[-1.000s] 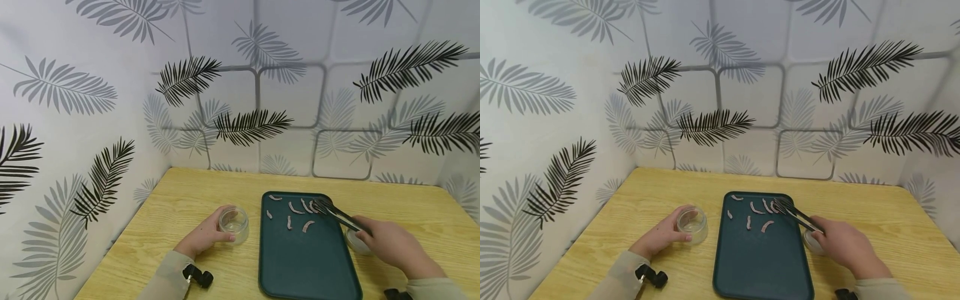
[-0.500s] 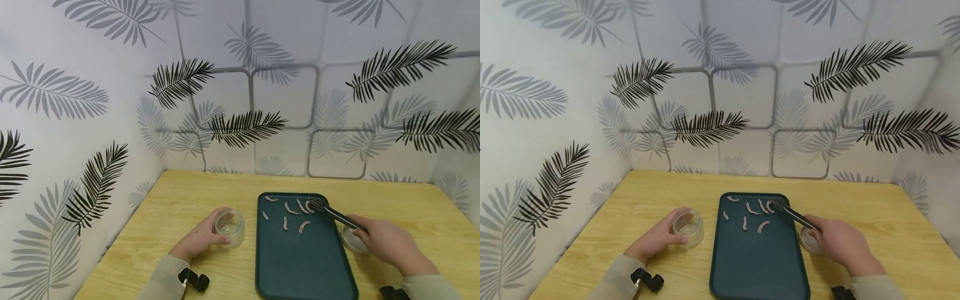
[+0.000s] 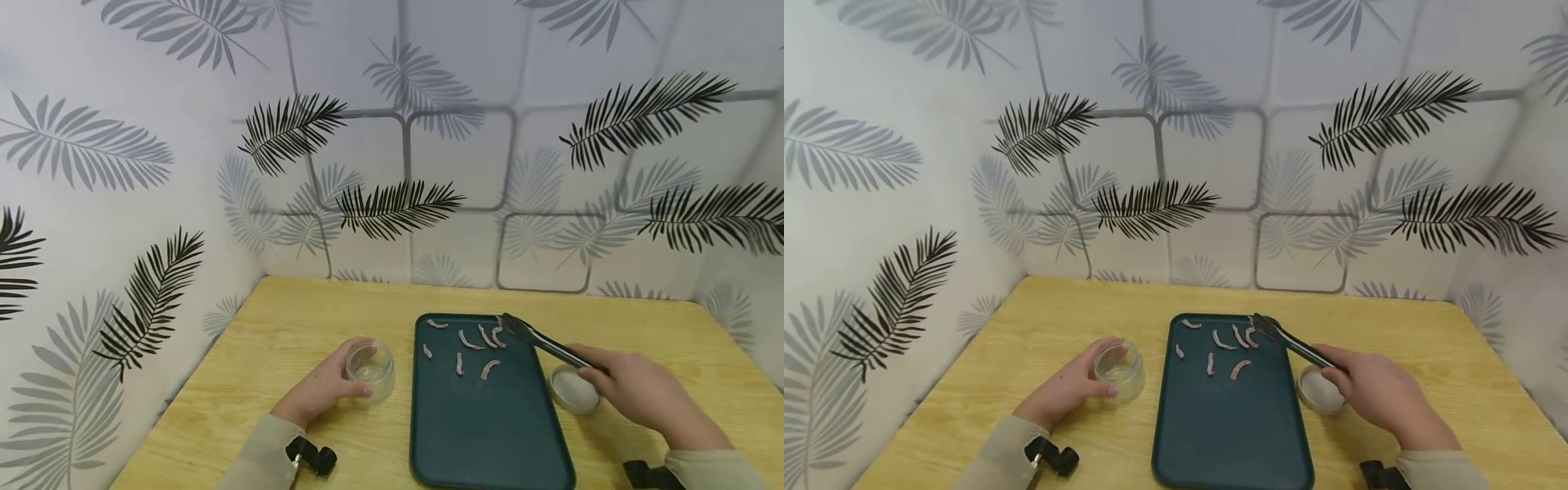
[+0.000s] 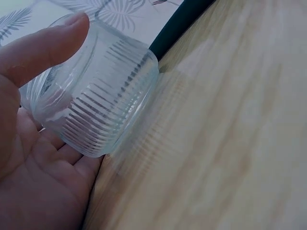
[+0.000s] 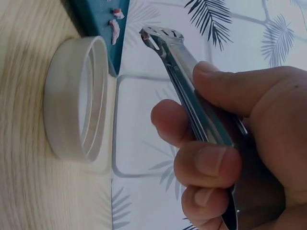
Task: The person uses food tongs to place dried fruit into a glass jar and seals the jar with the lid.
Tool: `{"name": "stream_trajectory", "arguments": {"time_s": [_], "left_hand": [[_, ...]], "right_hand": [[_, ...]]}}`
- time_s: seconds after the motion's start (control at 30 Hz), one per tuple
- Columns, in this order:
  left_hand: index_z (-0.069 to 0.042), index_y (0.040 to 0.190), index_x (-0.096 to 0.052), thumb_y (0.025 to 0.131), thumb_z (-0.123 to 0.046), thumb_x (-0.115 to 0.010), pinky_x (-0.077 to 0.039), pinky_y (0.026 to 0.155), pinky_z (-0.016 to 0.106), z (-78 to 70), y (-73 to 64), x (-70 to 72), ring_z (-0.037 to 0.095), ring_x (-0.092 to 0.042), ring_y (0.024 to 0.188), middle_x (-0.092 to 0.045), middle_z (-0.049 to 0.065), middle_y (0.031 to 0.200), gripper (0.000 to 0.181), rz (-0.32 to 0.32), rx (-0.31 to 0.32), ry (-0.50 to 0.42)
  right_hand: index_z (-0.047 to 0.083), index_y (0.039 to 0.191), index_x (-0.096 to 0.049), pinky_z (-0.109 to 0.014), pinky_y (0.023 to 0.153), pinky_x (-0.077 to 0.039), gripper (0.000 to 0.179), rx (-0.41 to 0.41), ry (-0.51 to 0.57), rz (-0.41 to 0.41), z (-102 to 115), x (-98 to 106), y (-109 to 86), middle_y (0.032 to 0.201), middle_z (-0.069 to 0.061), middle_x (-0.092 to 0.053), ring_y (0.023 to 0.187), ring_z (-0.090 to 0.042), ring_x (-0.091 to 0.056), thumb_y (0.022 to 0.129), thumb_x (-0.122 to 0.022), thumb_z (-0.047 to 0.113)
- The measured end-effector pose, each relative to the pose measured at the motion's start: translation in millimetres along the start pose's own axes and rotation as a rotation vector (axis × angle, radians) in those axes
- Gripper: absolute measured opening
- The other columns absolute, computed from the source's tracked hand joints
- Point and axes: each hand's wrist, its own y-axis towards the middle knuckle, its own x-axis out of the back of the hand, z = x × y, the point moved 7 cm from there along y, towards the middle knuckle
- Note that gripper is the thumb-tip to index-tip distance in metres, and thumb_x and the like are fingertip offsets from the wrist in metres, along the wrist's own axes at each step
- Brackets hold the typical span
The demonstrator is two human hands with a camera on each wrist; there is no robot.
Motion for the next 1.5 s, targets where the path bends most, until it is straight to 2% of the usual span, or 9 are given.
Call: {"name": "stream_trajectory", "arguments": {"time_s": [0.1,0.3,0.47,0.6,0.9,1.03,1.2,1.43,1.5], "left_hand": [[-0.01,0.144,-0.029,0.08,-0.011,-0.074,-0.021,0.106,0.049,-1.1,2.7,-1.6,0.031,-0.032,0.133,-0.035,0.014,0.146,0.078,-0.002,-0.008,-0.014],[-0.013,0.144,-0.03,0.078,-0.012,-0.076,-0.021,0.106,0.049,14.7,7.5,-3.5,0.031,-0.032,0.133,-0.035,0.012,0.146,0.08,-0.01,-0.021,-0.039],[-0.018,0.145,-0.03,0.078,-0.021,-0.077,-0.024,0.106,0.047,23.5,9.3,-2.4,0.025,-0.034,0.132,-0.039,0.004,0.145,0.082,-0.028,-0.03,0.008],[-0.018,0.145,-0.03,0.077,-0.021,-0.078,-0.025,0.105,0.046,25.4,8.8,-4.3,0.023,-0.037,0.13,-0.041,0.001,0.143,0.083,-0.024,-0.024,0.019],[-0.023,0.142,-0.033,0.078,-0.02,-0.077,-0.025,0.105,0.047,22.8,12.3,-6.9,0.024,-0.037,0.13,-0.04,0.003,0.143,0.078,-0.015,-0.038,0.025],[-0.021,0.142,-0.033,0.078,-0.018,-0.077,-0.025,0.105,0.046,20.2,10.7,-6.0,0.024,-0.036,0.13,-0.04,0.005,0.144,0.078,-0.006,-0.041,0.016],[-0.023,0.143,-0.032,0.078,-0.02,-0.077,-0.026,0.104,0.045,20.4,12.8,-8.6,0.024,-0.037,0.13,-0.038,0.005,0.145,0.079,-0.002,-0.037,0.001],[-0.019,0.146,-0.028,0.078,-0.022,-0.077,-0.027,0.104,0.046,25.2,11.7,-4.9,0.024,-0.037,0.13,-0.038,0.002,0.145,0.083,-0.01,-0.038,0.017],[-0.021,0.145,-0.029,0.078,-0.022,-0.077,-0.026,0.104,0.045,25.0,11.2,-5.0,0.023,-0.037,0.13,-0.038,0.001,0.145,0.082,-0.006,-0.037,0.01]], "right_hand": [[0.026,0.137,-0.049,-0.03,0.046,-0.03,0.051,0.02,0.021,-0.008,5,3,-0.3,0.068,0.008,-0.054,0.05,-0.01,-0.039,0.093,-0.048,0.051],[0.031,0.138,-0.048,-0.028,0.047,-0.031,0.055,0.053,0.055,-0.01,18,3,-0.8,0.067,0.009,-0.053,0.048,-0.007,-0.038,0.091,-0.042,0.059],[0.033,0.138,-0.046,-0.027,0.049,-0.032,0.052,0.089,0.042,-0.03,34,0,-0.4,0.066,0.012,-0.05,0.046,-0.006,-0.036,0.092,-0.045,0.056],[0.036,0.138,-0.046,-0.026,0.049,-0.033,0.047,0.127,0.028,-0.053,49,-6,-1.2,0.06,0.013,-0.043,0.042,-0.005,-0.033,0.093,-0.048,0.05],[0.041,0.138,-0.043,-0.023,0.044,-0.031,0.048,0.238,0.051,-0.105,91,-4,-3.5,0.052,0.016,-0.036,0.04,-0.002,-0.026,0.092,-0.044,0.055],[0.043,0.138,-0.041,-0.022,0.045,-0.032,0.047,0.259,0.067,-0.094,109,-6,-0.4,0.05,0.017,-0.037,0.04,-0.002,-0.028,0.092,-0.047,0.052],[0.046,0.137,-0.041,-0.023,0.042,-0.03,0.046,0.249,-0.007,-0.105,122,-6,3.7,0.052,0.018,-0.037,0.04,-0.003,-0.029,0.092,-0.045,0.054],[0.046,0.138,-0.039,-0.022,0.044,-0.033,0.047,0.337,0.034,-0.116,145,-13,11.4,0.053,0.019,-0.039,0.041,-0.001,-0.031,0.092,-0.042,0.056],[0.046,0.138,-0.038,-0.022,0.043,-0.032,0.047,0.347,0.033,-0.108,150,-16,13.1,0.052,0.019,-0.038,0.041,-0.001,-0.031,0.093,-0.041,0.056]]}}
